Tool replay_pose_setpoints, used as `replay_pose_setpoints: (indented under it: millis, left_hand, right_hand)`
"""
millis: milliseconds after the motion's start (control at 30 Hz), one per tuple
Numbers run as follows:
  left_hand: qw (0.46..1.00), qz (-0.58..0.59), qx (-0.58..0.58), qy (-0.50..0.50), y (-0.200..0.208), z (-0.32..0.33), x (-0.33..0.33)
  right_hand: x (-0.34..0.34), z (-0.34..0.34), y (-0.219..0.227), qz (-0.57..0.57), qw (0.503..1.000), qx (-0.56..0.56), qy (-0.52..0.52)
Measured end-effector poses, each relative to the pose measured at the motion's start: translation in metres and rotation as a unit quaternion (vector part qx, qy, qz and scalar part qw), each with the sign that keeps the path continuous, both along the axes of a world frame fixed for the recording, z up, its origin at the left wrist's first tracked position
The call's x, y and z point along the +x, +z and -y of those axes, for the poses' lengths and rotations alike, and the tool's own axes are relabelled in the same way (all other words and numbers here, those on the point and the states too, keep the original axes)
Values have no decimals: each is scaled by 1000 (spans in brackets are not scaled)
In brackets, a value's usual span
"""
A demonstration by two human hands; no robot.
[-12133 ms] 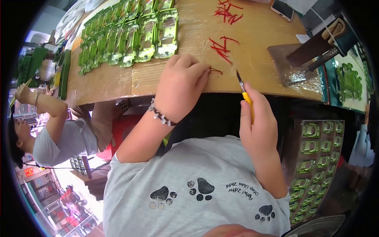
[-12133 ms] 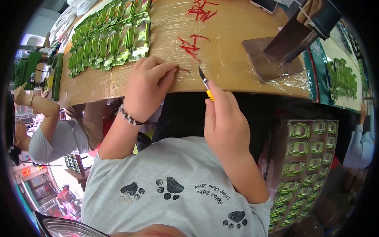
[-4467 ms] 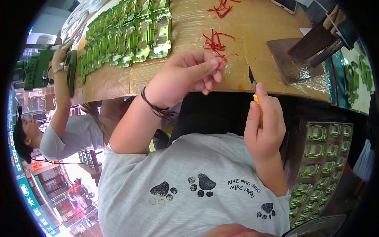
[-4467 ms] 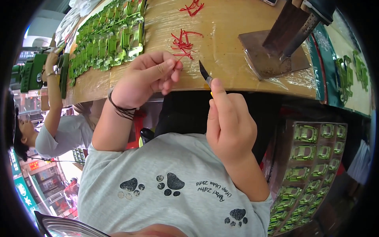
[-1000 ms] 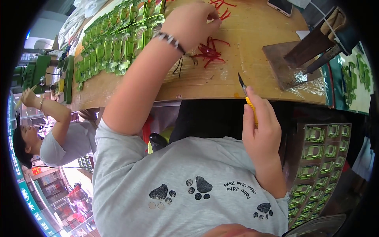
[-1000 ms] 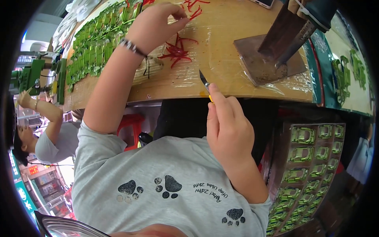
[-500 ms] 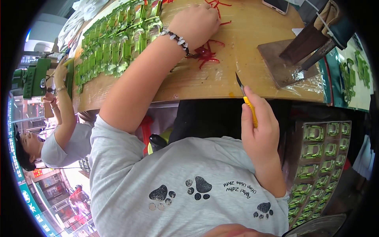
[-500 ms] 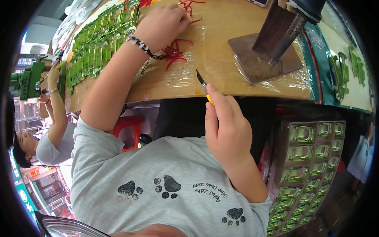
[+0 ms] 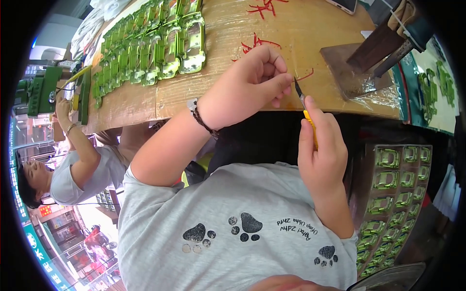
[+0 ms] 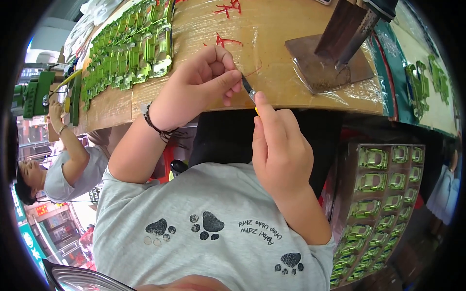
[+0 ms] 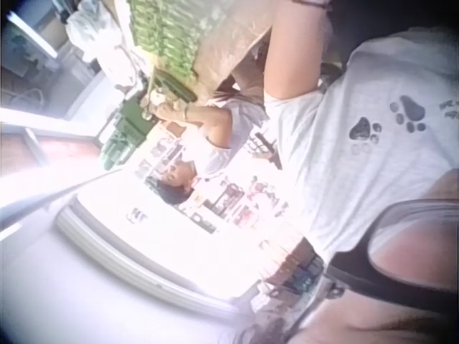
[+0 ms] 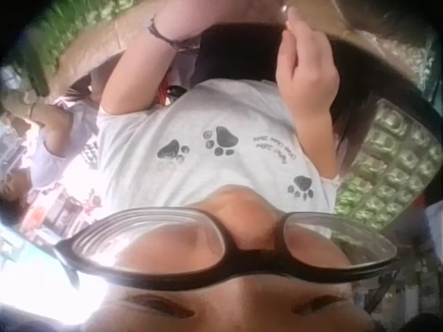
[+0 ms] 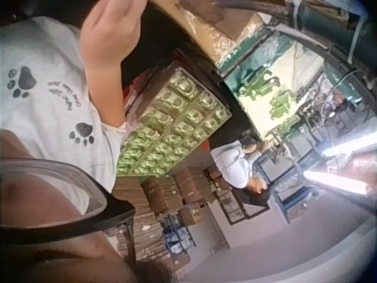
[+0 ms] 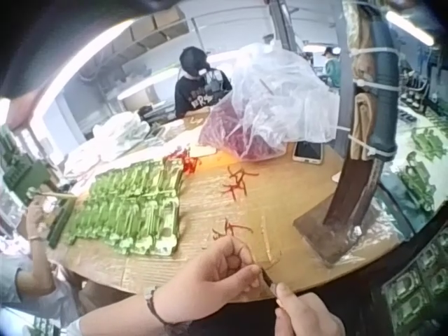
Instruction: The person assembles small plastic car body components by manually inserting red plastic clips into the parts, using small pliers.
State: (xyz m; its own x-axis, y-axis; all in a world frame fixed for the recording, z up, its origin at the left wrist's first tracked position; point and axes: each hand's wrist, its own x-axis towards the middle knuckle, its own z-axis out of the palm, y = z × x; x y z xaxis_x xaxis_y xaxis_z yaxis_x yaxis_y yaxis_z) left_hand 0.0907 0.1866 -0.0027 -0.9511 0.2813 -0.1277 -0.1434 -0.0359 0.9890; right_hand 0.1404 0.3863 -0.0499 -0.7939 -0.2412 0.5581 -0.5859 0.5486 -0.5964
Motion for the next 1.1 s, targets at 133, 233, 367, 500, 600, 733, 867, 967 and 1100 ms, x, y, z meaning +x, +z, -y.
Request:
replay_pose_setpoints:
  millis: [133, 233, 367, 500, 600, 733, 867, 967, 1100]
  left_hand:
    - [1000, -3, 2, -1, 7, -2, 8]
    - [996, -90, -20, -7, 1, -2, 12]
    - [973, -190, -131, -20, -5, 0, 13]
    - [990, -113, -78, 7, -7, 0, 14]
    - [998, -30, -43, 21, -2, 0, 14]
    - [999, 38, 20, 6, 1, 11, 17]
    - [999, 39, 29, 7, -3, 22, 19]
    - [969, -135, -181, 102, -14, 31, 3]
    - [791, -378, -466, 121, -6, 41, -15]
  right_hand:
    - [4, 0, 1, 1, 1000, 17, -16]
    - [6, 0, 1, -5, 999, 28, -24]
    - [7, 1, 2, 0, 998, 52, -44]
    - [11, 2, 5, 22, 993, 97, -57]
    - [13, 2, 8, 33, 992, 109, -60]
    - [1, -6, 5, 76, 971, 170, -151]
    - [5, -6, 7, 16, 995, 55, -76]
    - [3, 1, 4, 28, 996, 58, -64]
    - [3, -2, -1, 46, 996, 50, -49]
